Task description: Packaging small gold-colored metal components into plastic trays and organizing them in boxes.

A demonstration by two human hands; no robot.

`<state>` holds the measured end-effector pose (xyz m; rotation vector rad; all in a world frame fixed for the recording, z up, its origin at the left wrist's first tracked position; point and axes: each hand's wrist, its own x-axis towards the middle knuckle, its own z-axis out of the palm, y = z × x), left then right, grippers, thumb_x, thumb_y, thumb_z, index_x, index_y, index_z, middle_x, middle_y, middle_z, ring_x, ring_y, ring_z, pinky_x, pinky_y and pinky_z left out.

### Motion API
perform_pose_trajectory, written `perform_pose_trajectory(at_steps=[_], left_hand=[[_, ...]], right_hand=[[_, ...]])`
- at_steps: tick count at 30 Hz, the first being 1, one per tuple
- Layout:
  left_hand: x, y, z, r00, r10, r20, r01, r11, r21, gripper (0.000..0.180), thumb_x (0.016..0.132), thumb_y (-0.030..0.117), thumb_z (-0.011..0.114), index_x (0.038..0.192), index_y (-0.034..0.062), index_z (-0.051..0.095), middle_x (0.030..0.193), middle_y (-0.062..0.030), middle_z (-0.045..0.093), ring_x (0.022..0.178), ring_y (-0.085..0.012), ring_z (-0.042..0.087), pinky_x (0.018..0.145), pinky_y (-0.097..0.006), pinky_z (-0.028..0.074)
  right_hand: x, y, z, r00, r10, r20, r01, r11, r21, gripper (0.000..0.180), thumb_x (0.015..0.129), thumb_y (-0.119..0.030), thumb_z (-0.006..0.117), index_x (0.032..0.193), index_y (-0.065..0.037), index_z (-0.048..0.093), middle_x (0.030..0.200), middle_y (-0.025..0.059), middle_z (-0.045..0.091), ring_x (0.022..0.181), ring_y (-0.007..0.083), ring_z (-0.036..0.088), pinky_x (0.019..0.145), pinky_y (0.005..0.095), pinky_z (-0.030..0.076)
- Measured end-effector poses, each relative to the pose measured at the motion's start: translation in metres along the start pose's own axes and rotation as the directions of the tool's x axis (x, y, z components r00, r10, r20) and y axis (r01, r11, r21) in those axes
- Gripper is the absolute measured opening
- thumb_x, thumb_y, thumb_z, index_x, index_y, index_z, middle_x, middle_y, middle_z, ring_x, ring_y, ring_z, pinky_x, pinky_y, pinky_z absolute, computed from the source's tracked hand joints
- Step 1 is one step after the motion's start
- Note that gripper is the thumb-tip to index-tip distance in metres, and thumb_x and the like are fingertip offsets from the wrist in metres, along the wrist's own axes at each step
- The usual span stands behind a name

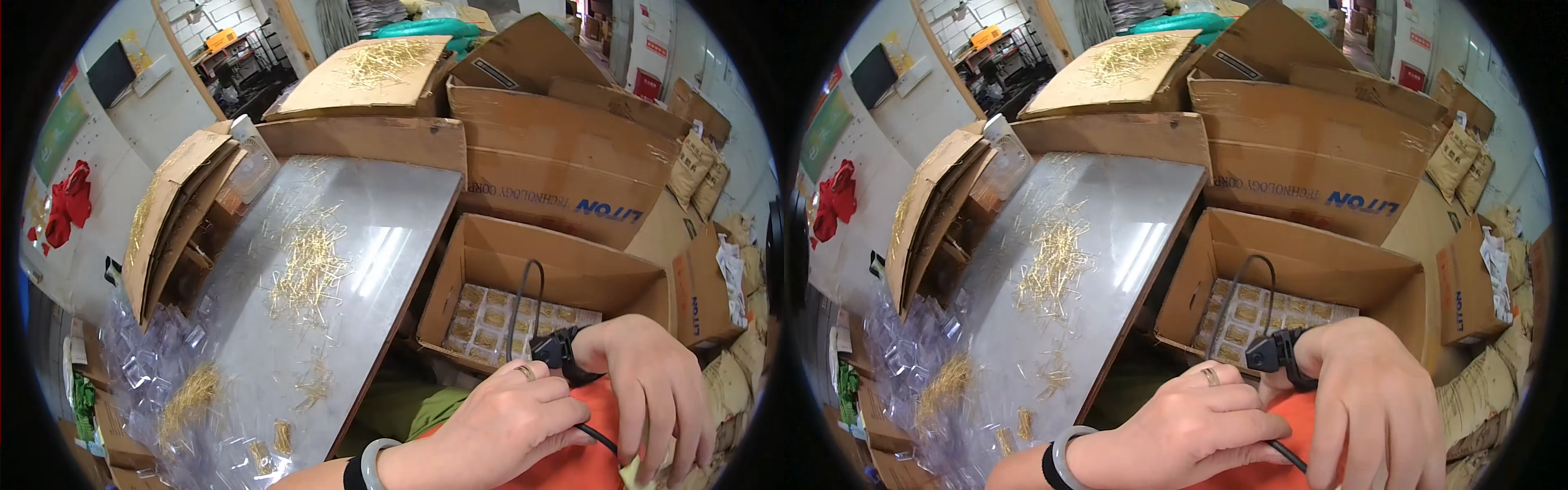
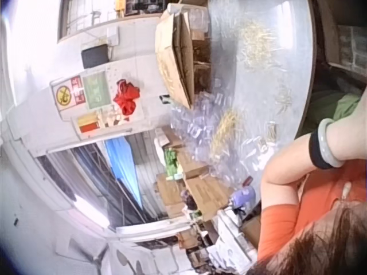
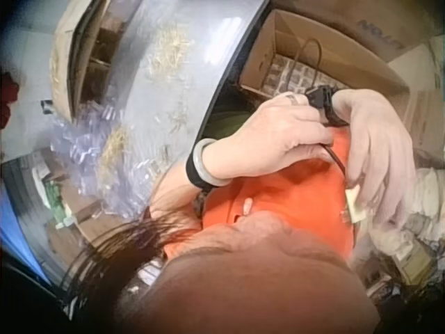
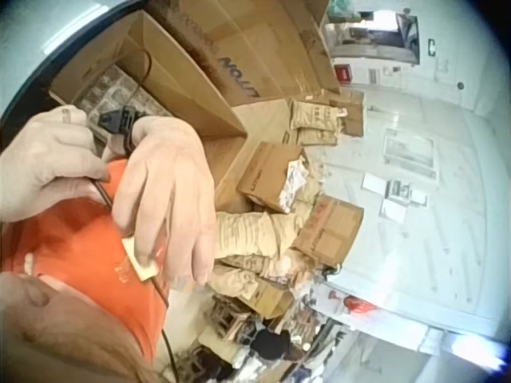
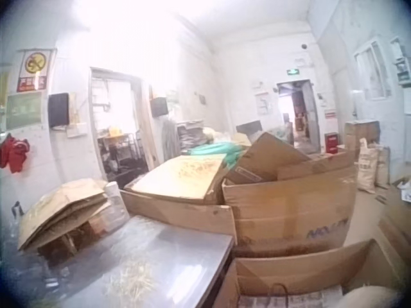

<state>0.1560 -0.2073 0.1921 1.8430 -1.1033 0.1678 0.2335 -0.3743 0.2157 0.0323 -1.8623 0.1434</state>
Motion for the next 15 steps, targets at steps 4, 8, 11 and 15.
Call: perform_pose_trajectory(at_steps=[4, 8, 11, 15], left_hand=[[-0.001, 0.003, -0.007, 0.999, -0.05, 0.003, 0.05, 0.996, 0.072, 0.019, 0.077, 0.02, 0.08, 0.092, 0.0129, 0.071, 0.078, -0.0023, 0.059, 0.08, -0.025, 0.058, 0.076, -0.036, 0.045], [-0.003, -0.002, -0.007, 0.995, -0.097, -0.001, 0.096, 0.991, 0.096, 0.02, 0.077, 0.02, 0.08, 0.095, 0.0135, 0.072, 0.077, -0.0013, 0.059, 0.079, -0.0242, 0.057, 0.077, -0.036, 0.045], [-0.002, -0.01, -0.001, 0.997, -0.072, -0.04, 0.075, 0.994, 0.084, 0.022, 0.077, 0.019, 0.079, 0.098, 0.0133, 0.074, 0.078, -0.0006, 0.06, 0.08, -0.0239, 0.057, 0.078, -0.036, 0.045], [0.007, -0.007, -0.001, 0.999, -0.038, -0.04, 0.042, 0.994, 0.105, 0.023, 0.078, 0.017, 0.079, 0.099, 0.0122, 0.073, 0.081, -0.0016, 0.062, 0.085, -0.0246, 0.059, 0.088, -0.039, 0.045]], right_hand=[[0.004, 0.0, -0.02, 0.983, 0.127, 0.136, -0.122, 0.991, -0.046, 0.023, 0.103, -0.02, 0.059, 0.111, -0.009, 0.077, 0.12, 0.0098, 0.072, 0.101, 0.0179, 0.07, 0.09, 0.0249, 0.051], [-0.009, 0.006, -0.021, 0.985, 0.155, 0.077, -0.151, 0.987, -0.053, 0.032, 0.101, -0.008, 0.043, 0.105, 0.006, 0.071, 0.107, 0.0244, 0.071, 0.094, 0.0341, 0.07, 0.086, 0.0402, 0.056], [-0.012, 0.001, -0.02, 0.962, 0.227, 0.151, -0.229, 0.973, -0.005, 0.033, 0.102, -0.007, 0.04, 0.109, 0.008, 0.069, 0.11, 0.0248, 0.069, 0.092, 0.0345, 0.069, 0.087, 0.0413, 0.056], [-0.01, -0.005, -0.027, 0.958, 0.21, 0.193, -0.237, 0.963, 0.127, 0.032, 0.103, -0.008, 0.04, 0.114, 0.008, 0.065, 0.109, 0.0246, 0.068, 0.092, 0.0342, 0.068, 0.09, 0.0421, 0.055]])
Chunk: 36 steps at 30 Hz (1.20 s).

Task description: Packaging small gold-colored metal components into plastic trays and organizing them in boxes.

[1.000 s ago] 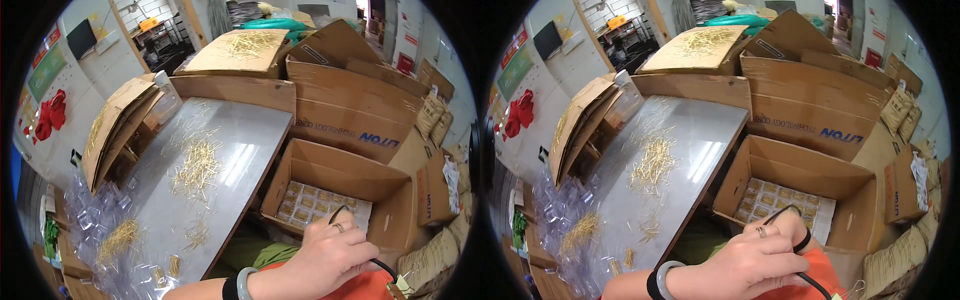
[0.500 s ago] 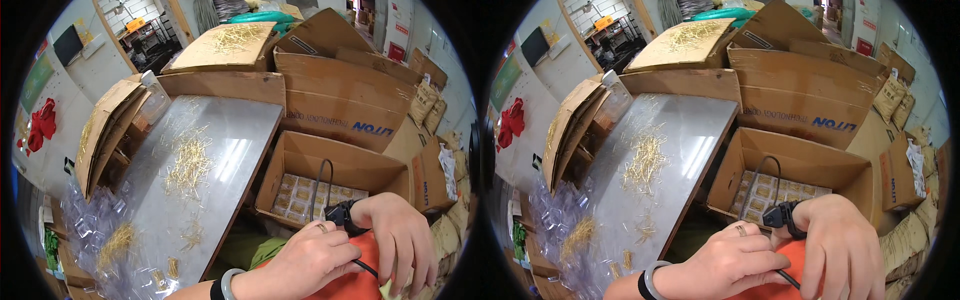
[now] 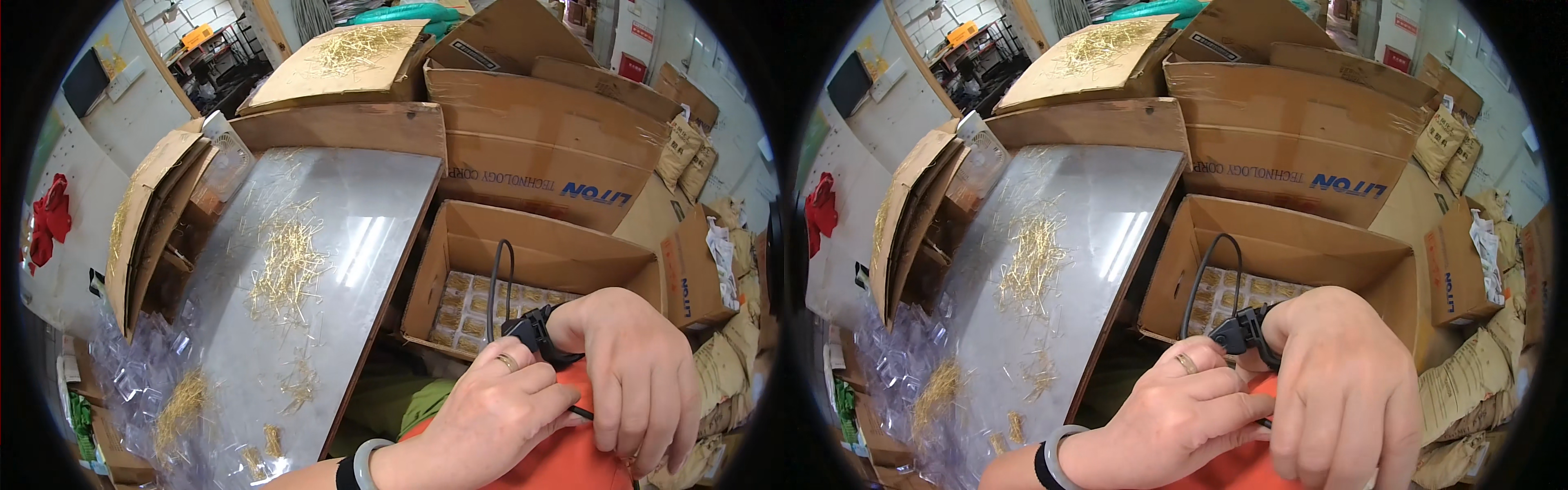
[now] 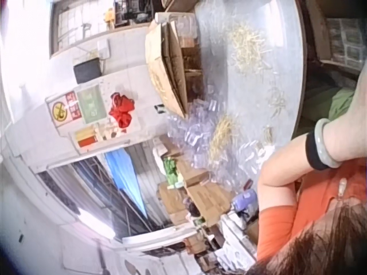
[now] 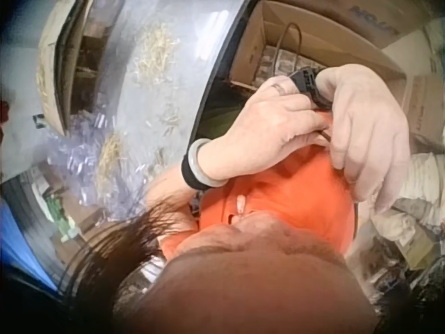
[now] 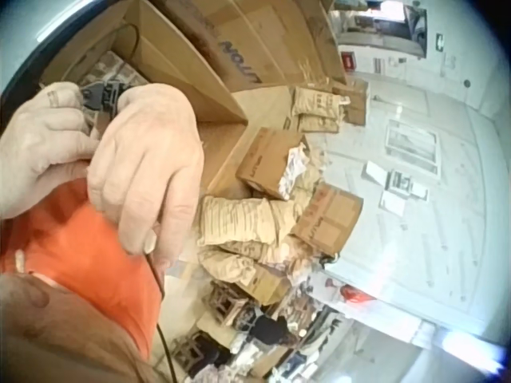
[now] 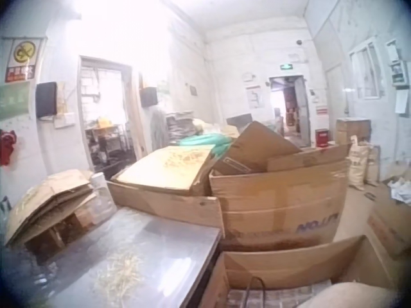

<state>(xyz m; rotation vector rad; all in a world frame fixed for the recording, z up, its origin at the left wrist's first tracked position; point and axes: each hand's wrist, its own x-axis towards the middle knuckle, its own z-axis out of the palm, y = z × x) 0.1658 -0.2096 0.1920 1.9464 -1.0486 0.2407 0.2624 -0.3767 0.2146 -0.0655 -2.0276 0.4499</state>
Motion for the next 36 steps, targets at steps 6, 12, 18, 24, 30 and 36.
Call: perform_pose_trajectory(at_steps=[6, 12, 18, 24, 30, 36], left_hand=[[0.003, -0.012, 0.009, 0.981, 0.109, -0.16, -0.102, 0.994, 0.048, 0.019, 0.079, 0.016, 0.078, 0.097, 0.0113, 0.072, 0.092, -0.003, 0.063, 0.105, -0.0254, 0.061, 0.111, -0.055, 0.035], [0.001, -0.013, 0.024, 0.976, 0.188, -0.105, -0.179, 0.98, 0.092, 0.012, 0.082, 0.016, 0.071, 0.094, 0.0135, 0.07, 0.095, -0.0024, 0.063, 0.103, -0.0256, 0.059, 0.111, -0.057, 0.034], [-0.005, 0.003, 0.029, 0.958, 0.008, -0.286, 0.029, 0.992, 0.125, 0.025, 0.082, 0.02, 0.075, 0.103, 0.0093, 0.067, 0.109, -0.0117, 0.06, 0.102, -0.0317, 0.055, 0.099, -0.048, 0.041], [-0.004, 0.024, 0.018, 0.959, -0.23, 0.166, 0.27, 0.921, -0.283, 0.03, 0.087, 0.028, 0.077, 0.104, 0.0041, 0.068, 0.102, -0.0156, 0.06, 0.097, -0.0345, 0.056, 0.085, -0.041, 0.045], [-0.01, 0.019, 0.03, 0.91, -0.309, 0.275, 0.404, 0.807, -0.431, 0.017, 0.088, 0.019, 0.075, 0.096, 0.005, 0.071, 0.09, -0.0112, 0.062, 0.087, -0.0322, 0.059, 0.079, -0.04, 0.045], [-0.005, 0.029, 0.018, 0.97, -0.194, 0.147, 0.238, 0.884, -0.402, 0.014, 0.087, 0.01, 0.075, 0.099, 0.005, 0.071, 0.089, -0.008, 0.064, 0.085, -0.029, 0.06, 0.078, -0.038, 0.047]], right_hand=[[-0.011, 0.0, 0.006, 0.996, -0.057, -0.067, 0.064, 0.991, 0.116, 0.027, 0.103, -0.01, 0.042, 0.112, 0.005, 0.063, 0.106, 0.0247, 0.066, 0.093, 0.0352, 0.066, 0.096, 0.0475, 0.054], [-0.005, -0.01, 0.012, 0.986, -0.169, -0.008, 0.169, 0.98, 0.108, 0.025, 0.103, -0.01, 0.042, 0.114, 0.005, 0.059, 0.104, 0.0266, 0.065, 0.093, 0.0383, 0.065, 0.096, 0.0535, 0.053], [-0.001, -0.017, 0.007, 0.99, -0.138, -0.011, 0.138, 0.981, 0.133, 0.024, 0.104, -0.009, 0.042, 0.117, 0.006, 0.055, 0.102, 0.0279, 0.064, 0.09, 0.0398, 0.065, 0.092, 0.0524, 0.055], [-0.021, -0.017, 0.014, 0.99, -0.084, -0.111, 0.101, 0.982, 0.159, 0.023, 0.103, -0.013, 0.047, 0.114, 0.005, 0.056, 0.101, 0.0277, 0.063, 0.088, 0.0405, 0.066, 0.089, 0.0509, 0.055], [-0.024, -0.012, 0.015, 0.99, -0.087, -0.109, 0.098, 0.99, 0.1, 0.024, 0.102, -0.015, 0.052, 0.114, 0.005, 0.056, 0.103, 0.0279, 0.064, 0.09, 0.0395, 0.066, 0.085, 0.0511, 0.056], [-0.019, -0.011, 0.013, 0.995, -0.074, -0.074, 0.076, 0.997, 0.028, 0.022, 0.101, -0.011, 0.053, 0.115, 0.006, 0.055, 0.103, 0.0296, 0.064, 0.091, 0.0398, 0.067, 0.083, 0.0493, 0.056]])
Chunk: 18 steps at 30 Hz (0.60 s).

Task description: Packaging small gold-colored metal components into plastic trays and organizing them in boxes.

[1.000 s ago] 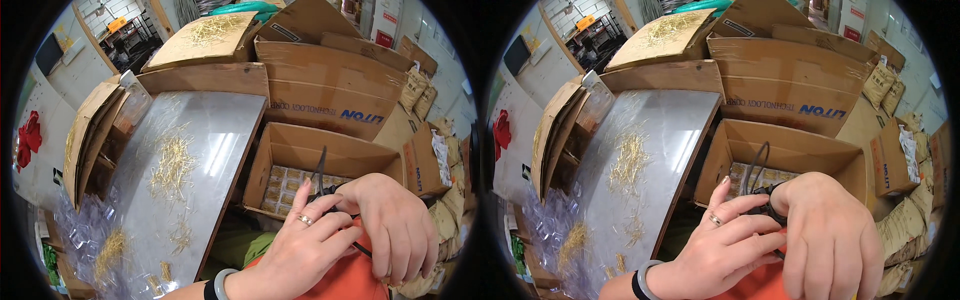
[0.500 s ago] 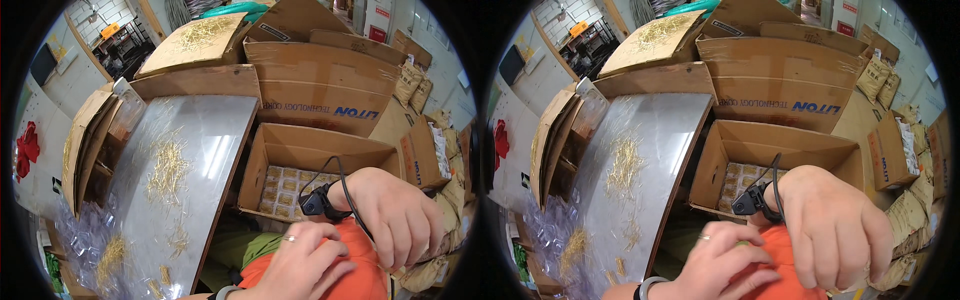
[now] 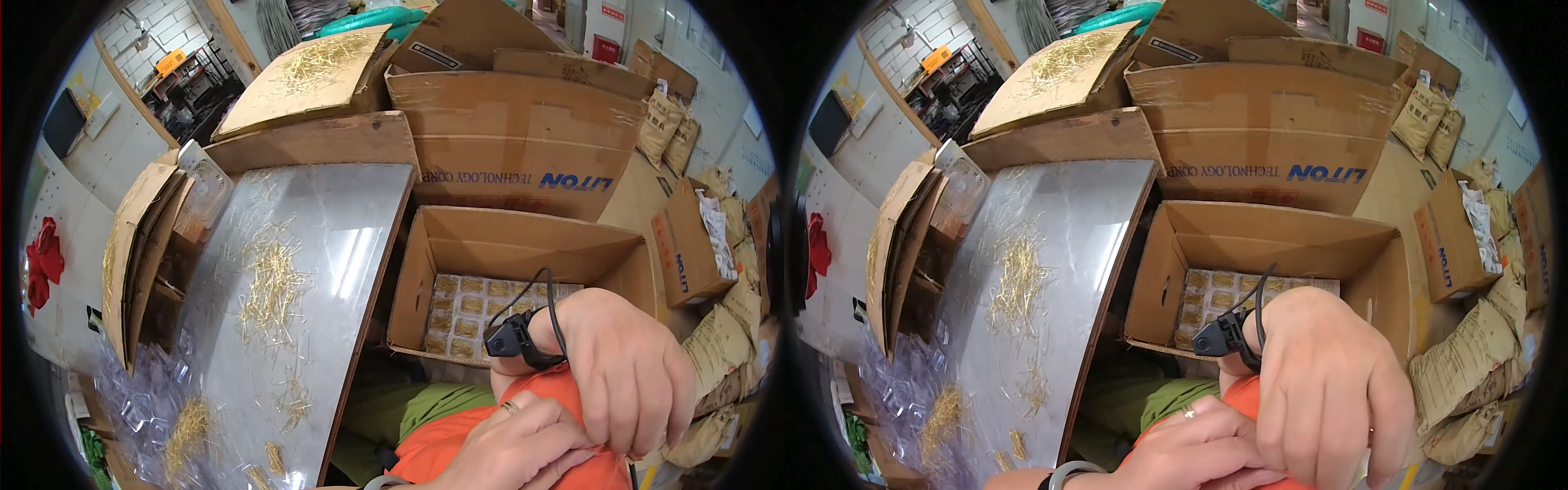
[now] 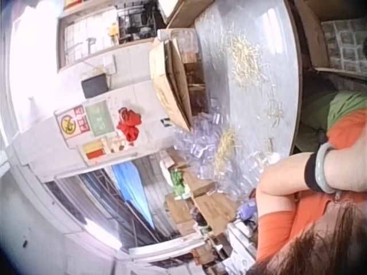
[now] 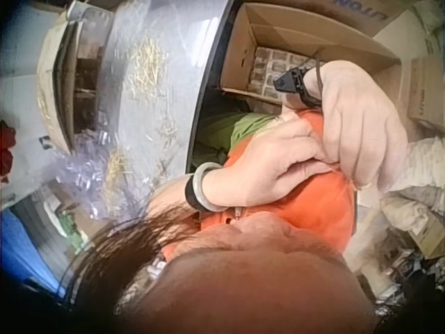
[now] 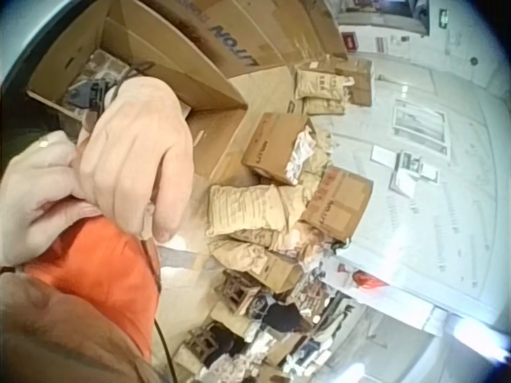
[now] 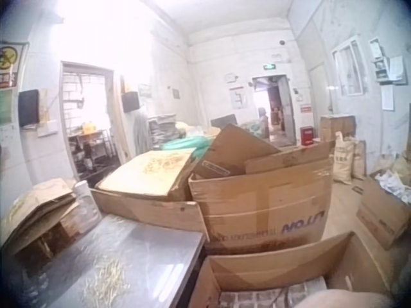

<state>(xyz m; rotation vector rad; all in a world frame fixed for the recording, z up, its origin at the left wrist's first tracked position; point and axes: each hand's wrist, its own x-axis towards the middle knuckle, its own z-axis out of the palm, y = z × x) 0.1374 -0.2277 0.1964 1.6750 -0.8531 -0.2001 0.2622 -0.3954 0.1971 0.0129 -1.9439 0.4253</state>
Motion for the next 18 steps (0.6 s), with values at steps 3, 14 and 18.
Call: perform_pose_trajectory(at_steps=[3, 14, 18], left_hand=[[0.001, -0.007, 0.0, 0.992, 0.123, -0.03, -0.12, 0.989, 0.082, 0.019, 0.086, 0.008, 0.077, 0.104, 0.0049, 0.071, 0.093, -0.0078, 0.066, 0.087, -0.0261, 0.062, 0.079, -0.036, 0.05], [0.013, -0.037, 0.006, 0.924, 0.38, -0.041, -0.378, 0.925, 0.041, 0.02, 0.085, 0.011, 0.072, 0.105, 0.0101, 0.068, 0.11, -0.0116, 0.064, 0.107, -0.0347, 0.059, 0.104, -0.048, 0.042], [0.009, -0.038, 0.01, 0.933, 0.359, -0.012, -0.359, 0.933, 0.004, 0.017, 0.086, 0.01, 0.072, 0.103, 0.0085, 0.068, 0.107, -0.0104, 0.063, 0.104, -0.0339, 0.059, 0.099, -0.045, 0.044]], right_hand=[[-0.005, 0.002, -0.005, 0.997, -0.075, -0.034, 0.074, 0.997, -0.028, 0.02, 0.1, -0.009, 0.053, 0.114, 0.006, 0.053, 0.104, 0.0296, 0.064, 0.091, 0.0401, 0.067, 0.084, 0.049, 0.056], [-0.015, 0.006, 0.0, 0.996, -0.01, -0.084, -0.001, 0.991, -0.131, 0.015, 0.097, -0.007, 0.058, 0.108, 0.003, 0.059, 0.104, 0.0237, 0.068, 0.094, 0.035, 0.069, 0.091, 0.0441, 0.057], [-0.016, 0.007, 0.005, 0.997, 0.018, -0.078, -0.032, 0.982, -0.186, 0.018, 0.096, -0.009, 0.061, 0.107, 0.004, 0.067, 0.107, 0.0225, 0.069, 0.094, 0.033, 0.069, 0.088, 0.0418, 0.057]])
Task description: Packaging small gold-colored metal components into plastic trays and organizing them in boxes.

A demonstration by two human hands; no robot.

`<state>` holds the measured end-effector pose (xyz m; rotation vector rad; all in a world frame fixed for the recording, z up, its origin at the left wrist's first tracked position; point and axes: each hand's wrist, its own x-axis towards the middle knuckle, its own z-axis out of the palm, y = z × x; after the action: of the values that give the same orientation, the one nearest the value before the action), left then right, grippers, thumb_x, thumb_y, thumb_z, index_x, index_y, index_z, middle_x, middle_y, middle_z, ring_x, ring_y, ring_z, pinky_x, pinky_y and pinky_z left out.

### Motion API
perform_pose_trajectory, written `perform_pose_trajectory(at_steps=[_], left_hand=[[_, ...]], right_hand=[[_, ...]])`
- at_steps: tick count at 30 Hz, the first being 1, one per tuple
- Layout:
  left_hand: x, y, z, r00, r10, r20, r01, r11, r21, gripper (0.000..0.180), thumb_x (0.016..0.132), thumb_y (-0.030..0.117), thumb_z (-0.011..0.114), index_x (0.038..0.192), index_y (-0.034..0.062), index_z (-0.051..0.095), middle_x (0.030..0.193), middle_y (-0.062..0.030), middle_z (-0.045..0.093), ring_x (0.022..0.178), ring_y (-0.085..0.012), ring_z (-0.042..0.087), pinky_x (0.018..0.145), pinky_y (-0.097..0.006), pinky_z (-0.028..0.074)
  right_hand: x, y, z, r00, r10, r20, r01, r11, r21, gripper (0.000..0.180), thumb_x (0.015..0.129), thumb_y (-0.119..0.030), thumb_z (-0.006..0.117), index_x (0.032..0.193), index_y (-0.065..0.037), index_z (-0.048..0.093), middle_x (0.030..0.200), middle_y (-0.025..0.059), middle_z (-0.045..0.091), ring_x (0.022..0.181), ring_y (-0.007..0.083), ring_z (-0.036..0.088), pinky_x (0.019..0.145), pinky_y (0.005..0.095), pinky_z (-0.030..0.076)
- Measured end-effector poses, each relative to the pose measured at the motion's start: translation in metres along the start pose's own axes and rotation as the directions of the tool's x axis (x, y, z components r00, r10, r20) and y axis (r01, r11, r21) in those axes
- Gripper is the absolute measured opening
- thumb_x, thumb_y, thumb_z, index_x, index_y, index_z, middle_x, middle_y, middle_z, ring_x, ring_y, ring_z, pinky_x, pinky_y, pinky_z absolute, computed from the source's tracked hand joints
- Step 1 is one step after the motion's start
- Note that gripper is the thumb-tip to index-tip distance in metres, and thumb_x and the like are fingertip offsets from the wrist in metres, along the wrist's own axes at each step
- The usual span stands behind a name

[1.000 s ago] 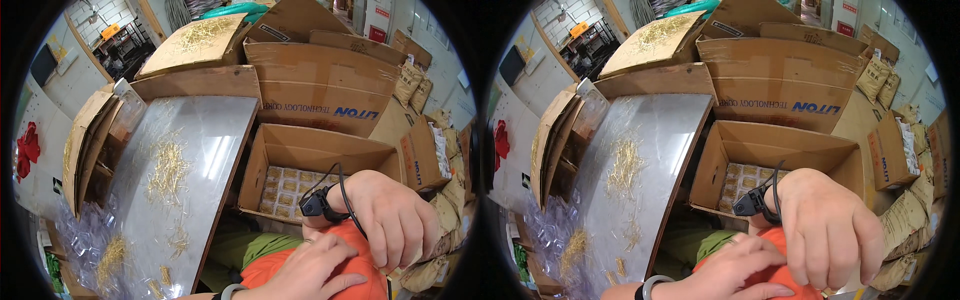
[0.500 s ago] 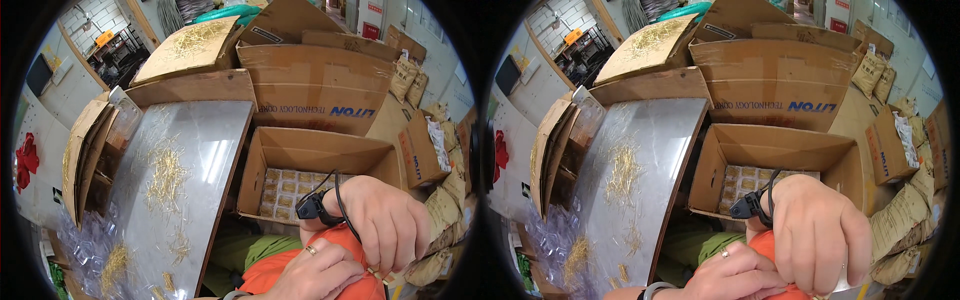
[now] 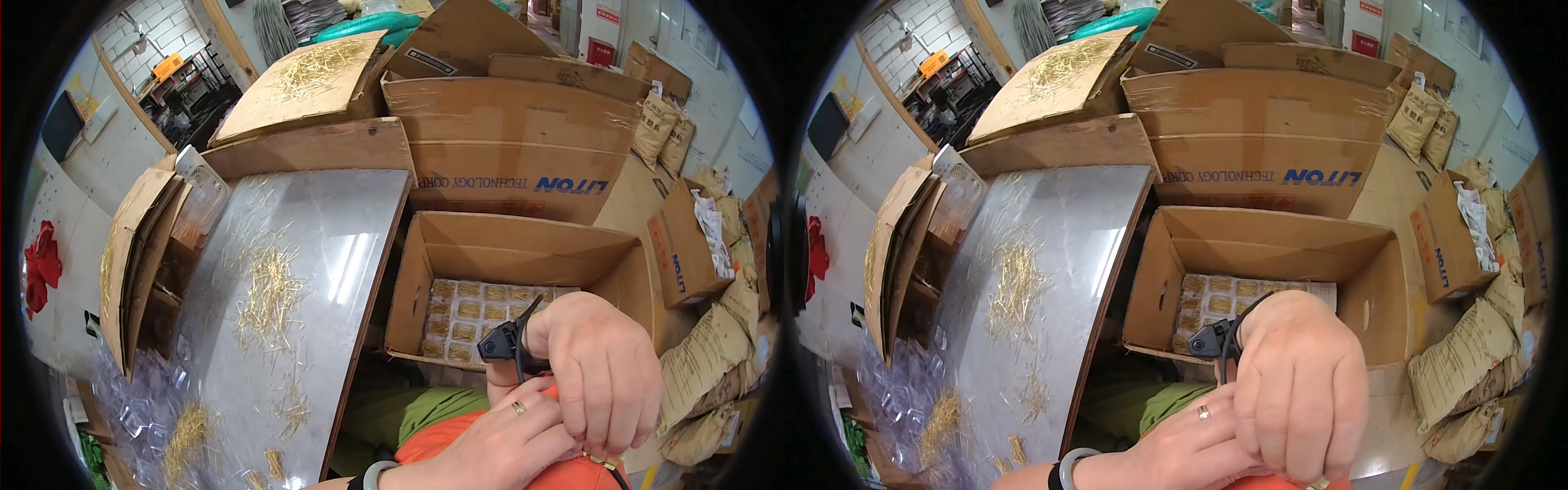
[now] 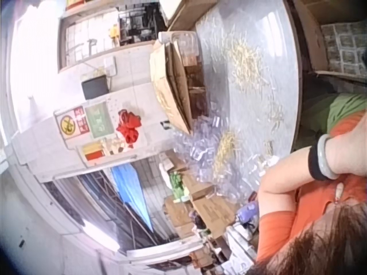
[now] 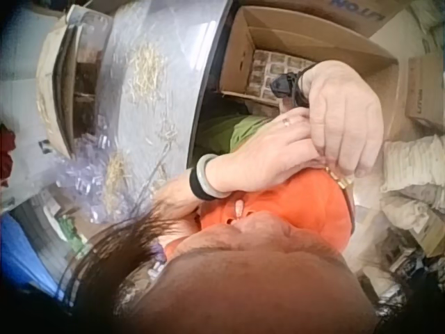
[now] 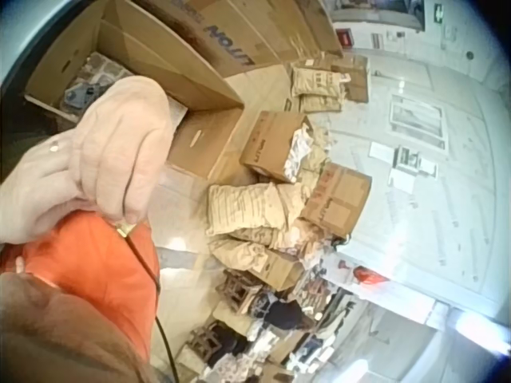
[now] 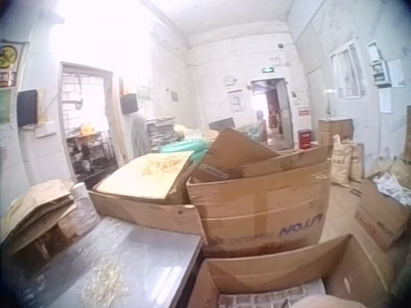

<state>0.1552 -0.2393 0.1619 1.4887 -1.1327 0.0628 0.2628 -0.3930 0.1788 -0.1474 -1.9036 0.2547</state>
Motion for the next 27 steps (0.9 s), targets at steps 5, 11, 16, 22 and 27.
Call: perform_pose_trajectory(at_steps=[5, 11, 16, 22, 27], left_hand=[[-0.004, 0.005, -0.003, 0.999, -0.035, 0.005, 0.035, 0.998, 0.044, 0.015, 0.086, 0.01, 0.072, 0.1, 0.008, 0.067, 0.101, -0.0102, 0.062, 0.096, -0.0329, 0.058, 0.089, -0.042, 0.046], [-0.002, 0.016, -0.009, 0.985, -0.153, 0.082, 0.149, 0.987, 0.056, 0.014, 0.086, 0.009, 0.074, 0.099, 0.0082, 0.067, 0.097, -0.0086, 0.063, 0.09, -0.0306, 0.06, 0.081, -0.038, 0.049], [0.003, 0.02, -0.003, 0.991, -0.134, 0.024, 0.134, 0.991, -0.013, 0.015, 0.086, 0.006, 0.073, 0.099, 0.0069, 0.066, 0.097, -0.0089, 0.063, 0.088, -0.0295, 0.062, 0.078, -0.037, 0.052], [0.001, 0.02, 0.002, 0.99, -0.14, 0.032, 0.14, 0.99, 0.006, 0.015, 0.086, 0.003, 0.071, 0.1, 0.0039, 0.065, 0.099, -0.011, 0.063, 0.089, -0.031, 0.063, 0.077, -0.036, 0.053], [0.005, 0.013, 0.002, 0.987, -0.155, 0.037, 0.157, 0.987, -0.042, 0.015, 0.086, 0.0, 0.07, 0.1, 0.0034, 0.065, 0.098, -0.0124, 0.062, 0.088, -0.0322, 0.063, 0.076, -0.036, 0.053]], right_hand=[[0.004, -0.004, -0.007, 0.996, 0.078, 0.052, -0.078, 0.997, 0.008, 0.022, 0.097, -0.008, 0.06, 0.114, 0.004, 0.068, 0.109, 0.0246, 0.069, 0.092, 0.032, 0.069, 0.084, 0.0399, 0.056], [0.001, -0.006, 0.001, 1.0, 0.001, -0.008, -0.002, 0.998, -0.058, 0.022, 0.099, -0.005, 0.053, 0.119, 0.004, 0.052, 0.101, 0.0282, 0.069, 0.088, 0.034, 0.068, 0.084, 0.0409, 0.056], [-0.003, -0.011, 0.009, 0.976, -0.178, -0.124, 0.18, 0.984, 0.0, 0.014, 0.099, -0.007, 0.053, 0.107, -0.004, 0.042, 0.09, 0.0232, 0.068, 0.08, 0.0339, 0.065, 0.078, 0.0415, 0.053], [-0.01, -0.002, 0.003, 0.924, -0.329, -0.196, 0.309, 0.943, -0.126, 0.013, 0.097, -0.005, 0.052, 0.102, -0.006, 0.039, 0.089, 0.0233, 0.069, 0.081, 0.0337, 0.065, 0.078, 0.0415, 0.053], [-0.011, -0.002, 0.005, 0.937, -0.313, -0.157, 0.291, 0.945, -0.151, 0.012, 0.097, -0.002, 0.05, 0.1, -0.007, 0.04, 0.089, 0.0217, 0.07, 0.083, 0.0333, 0.065, 0.079, 0.0409, 0.053]])
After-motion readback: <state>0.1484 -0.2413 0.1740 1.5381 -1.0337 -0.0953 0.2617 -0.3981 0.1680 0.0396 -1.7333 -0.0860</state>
